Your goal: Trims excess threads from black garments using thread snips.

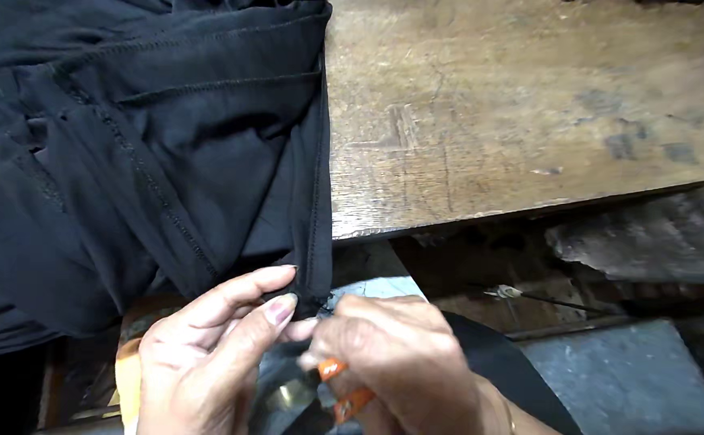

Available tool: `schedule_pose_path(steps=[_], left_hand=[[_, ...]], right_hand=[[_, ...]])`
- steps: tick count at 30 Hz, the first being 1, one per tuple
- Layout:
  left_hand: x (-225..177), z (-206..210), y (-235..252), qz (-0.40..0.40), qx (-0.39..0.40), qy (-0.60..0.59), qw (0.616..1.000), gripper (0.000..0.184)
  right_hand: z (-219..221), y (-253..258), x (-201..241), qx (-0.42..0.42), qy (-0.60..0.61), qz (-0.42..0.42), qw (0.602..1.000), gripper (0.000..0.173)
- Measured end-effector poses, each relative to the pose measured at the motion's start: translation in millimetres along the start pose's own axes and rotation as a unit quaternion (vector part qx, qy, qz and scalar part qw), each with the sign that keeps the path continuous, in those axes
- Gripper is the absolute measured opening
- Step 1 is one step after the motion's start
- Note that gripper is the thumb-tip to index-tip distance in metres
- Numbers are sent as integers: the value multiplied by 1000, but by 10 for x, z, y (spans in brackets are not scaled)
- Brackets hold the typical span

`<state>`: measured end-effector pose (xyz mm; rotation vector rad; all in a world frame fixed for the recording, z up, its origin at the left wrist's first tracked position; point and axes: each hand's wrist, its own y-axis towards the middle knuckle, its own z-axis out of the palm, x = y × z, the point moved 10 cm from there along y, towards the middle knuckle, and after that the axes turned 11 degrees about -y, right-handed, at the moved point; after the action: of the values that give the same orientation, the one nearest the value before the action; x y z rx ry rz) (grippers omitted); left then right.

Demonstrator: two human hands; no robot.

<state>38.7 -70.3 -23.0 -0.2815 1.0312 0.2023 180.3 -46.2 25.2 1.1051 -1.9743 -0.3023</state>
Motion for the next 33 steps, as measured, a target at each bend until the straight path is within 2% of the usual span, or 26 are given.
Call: schedule_pose_path(steps=[4,6,7,10,12,15,19,22,26,29,33], left_hand=[[80,-75,36,-35,-25,-71,997,24],[95,-108,37,-39,-35,-88,995,22],[92,-120,35,-39,-44,-91,994,20],[58,-117,20,-34,-50,-74,995,20],[55,-94,18,-37,-33,-103,993,24],[76,-74,16,-63,-44,-165,983,27],[83,-43,7,-66,-25,-180,981,30],[71,-5,-4,-62,-2,-169,984,24],[3,-8,-20,-41,22,-137,989,25],[-76,-47,-39,-2,11,-75,997,32],[-127,-117,-61,32,-32,-11,999,35]], right_hand=[[201,-51,154,57,10,-51,997,9],[231,-76,128,72,32,-44,996,12],[217,-83,90,71,45,-27,996,16],[22,-65,-114,30,22,49,998,43],[-156,-69,-234,3,-21,72,997,51],[-313,-139,-365,-30,-57,91,994,45],[-292,-180,-399,-67,68,124,988,41],[-200,-80,-373,-69,97,141,983,39],[-127,39,-281,-89,133,101,982,7],[-96,45,-190,-84,124,66,987,9],[-75,17,-42,-44,44,16,998,13]])
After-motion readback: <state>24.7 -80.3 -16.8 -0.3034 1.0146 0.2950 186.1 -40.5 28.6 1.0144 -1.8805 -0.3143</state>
